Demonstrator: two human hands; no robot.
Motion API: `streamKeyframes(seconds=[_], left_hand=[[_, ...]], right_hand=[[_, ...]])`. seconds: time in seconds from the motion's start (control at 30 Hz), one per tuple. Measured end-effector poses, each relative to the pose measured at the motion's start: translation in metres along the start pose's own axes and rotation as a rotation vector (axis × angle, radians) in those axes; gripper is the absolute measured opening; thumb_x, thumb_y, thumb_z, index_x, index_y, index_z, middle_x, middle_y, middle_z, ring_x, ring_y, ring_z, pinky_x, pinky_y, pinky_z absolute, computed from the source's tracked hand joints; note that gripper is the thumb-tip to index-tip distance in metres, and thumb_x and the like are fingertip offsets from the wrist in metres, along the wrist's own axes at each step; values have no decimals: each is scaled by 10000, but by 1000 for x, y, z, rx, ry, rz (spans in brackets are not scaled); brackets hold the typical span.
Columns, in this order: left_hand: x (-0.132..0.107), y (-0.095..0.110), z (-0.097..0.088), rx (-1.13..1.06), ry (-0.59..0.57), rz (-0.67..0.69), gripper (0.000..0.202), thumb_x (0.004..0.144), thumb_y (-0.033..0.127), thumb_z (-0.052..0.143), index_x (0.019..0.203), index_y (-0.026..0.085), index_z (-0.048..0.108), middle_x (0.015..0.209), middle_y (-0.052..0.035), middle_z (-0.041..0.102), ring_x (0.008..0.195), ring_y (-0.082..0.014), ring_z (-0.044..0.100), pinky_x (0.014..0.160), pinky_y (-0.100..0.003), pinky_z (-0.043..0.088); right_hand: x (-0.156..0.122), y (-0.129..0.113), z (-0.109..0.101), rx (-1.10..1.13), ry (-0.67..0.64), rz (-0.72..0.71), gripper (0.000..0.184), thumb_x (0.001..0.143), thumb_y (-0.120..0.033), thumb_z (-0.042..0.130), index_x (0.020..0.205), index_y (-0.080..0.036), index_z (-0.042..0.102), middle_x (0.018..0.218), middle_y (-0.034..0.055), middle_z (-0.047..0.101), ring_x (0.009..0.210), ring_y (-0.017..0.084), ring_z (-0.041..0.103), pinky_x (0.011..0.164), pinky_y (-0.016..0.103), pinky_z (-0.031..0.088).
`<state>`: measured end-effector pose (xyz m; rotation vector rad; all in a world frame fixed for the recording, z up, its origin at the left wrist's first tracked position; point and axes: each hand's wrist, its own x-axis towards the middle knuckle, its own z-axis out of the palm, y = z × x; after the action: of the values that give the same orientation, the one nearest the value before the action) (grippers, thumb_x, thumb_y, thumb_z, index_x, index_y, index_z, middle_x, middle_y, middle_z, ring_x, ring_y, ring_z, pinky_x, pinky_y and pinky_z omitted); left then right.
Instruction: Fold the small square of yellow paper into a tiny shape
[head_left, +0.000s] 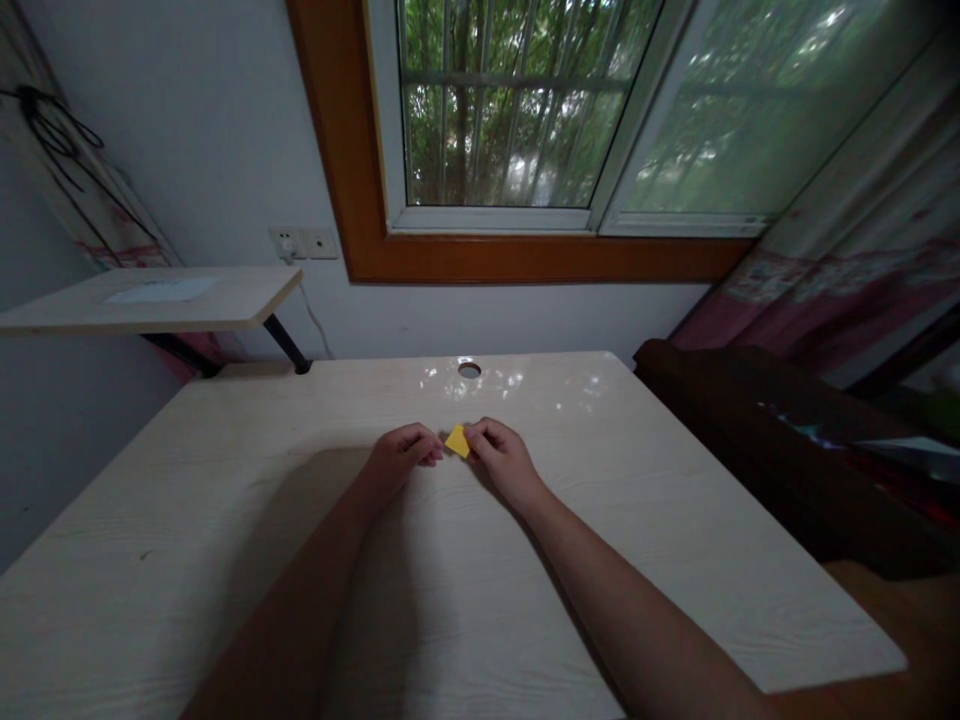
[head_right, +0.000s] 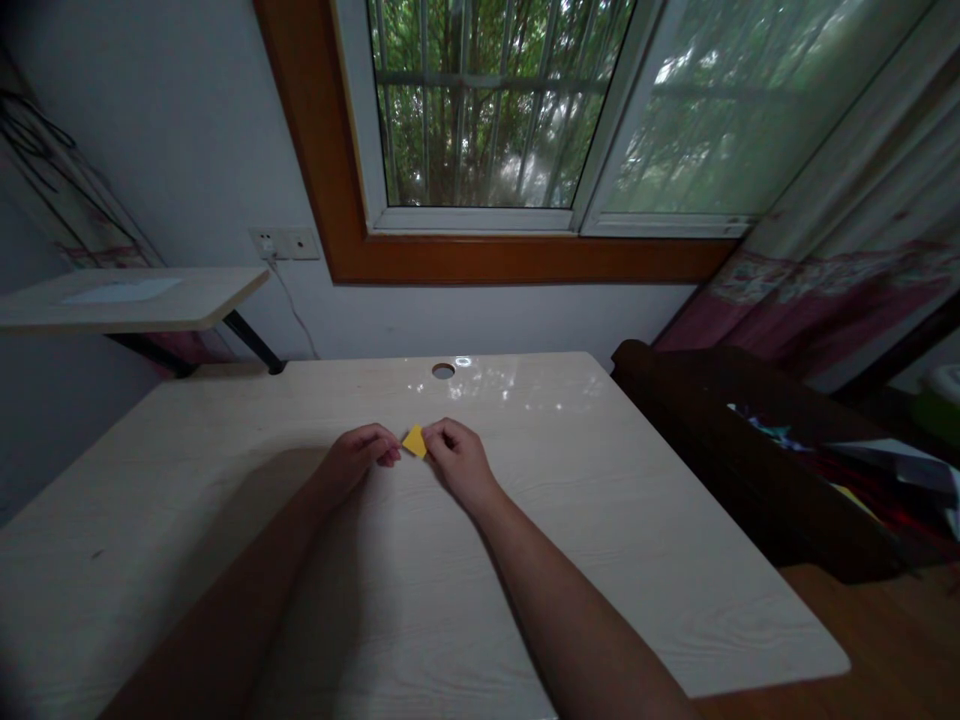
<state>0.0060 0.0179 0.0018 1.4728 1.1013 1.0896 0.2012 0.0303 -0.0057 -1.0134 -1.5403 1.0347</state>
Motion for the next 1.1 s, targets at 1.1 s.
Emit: streamKeyframes(seconds=[1.1], left_hand=[[3, 2, -3, 218, -88, 109, 278, 867, 384, 554, 727, 161, 642, 715, -9, 569, 692, -145, 533, 671, -250, 413]], right_hand=[[3, -2, 1, -54, -88, -21, 293, 903, -433, 537, 774, -196, 651, 680, 10, 589, 635, 148, 539, 573, 241, 418]])
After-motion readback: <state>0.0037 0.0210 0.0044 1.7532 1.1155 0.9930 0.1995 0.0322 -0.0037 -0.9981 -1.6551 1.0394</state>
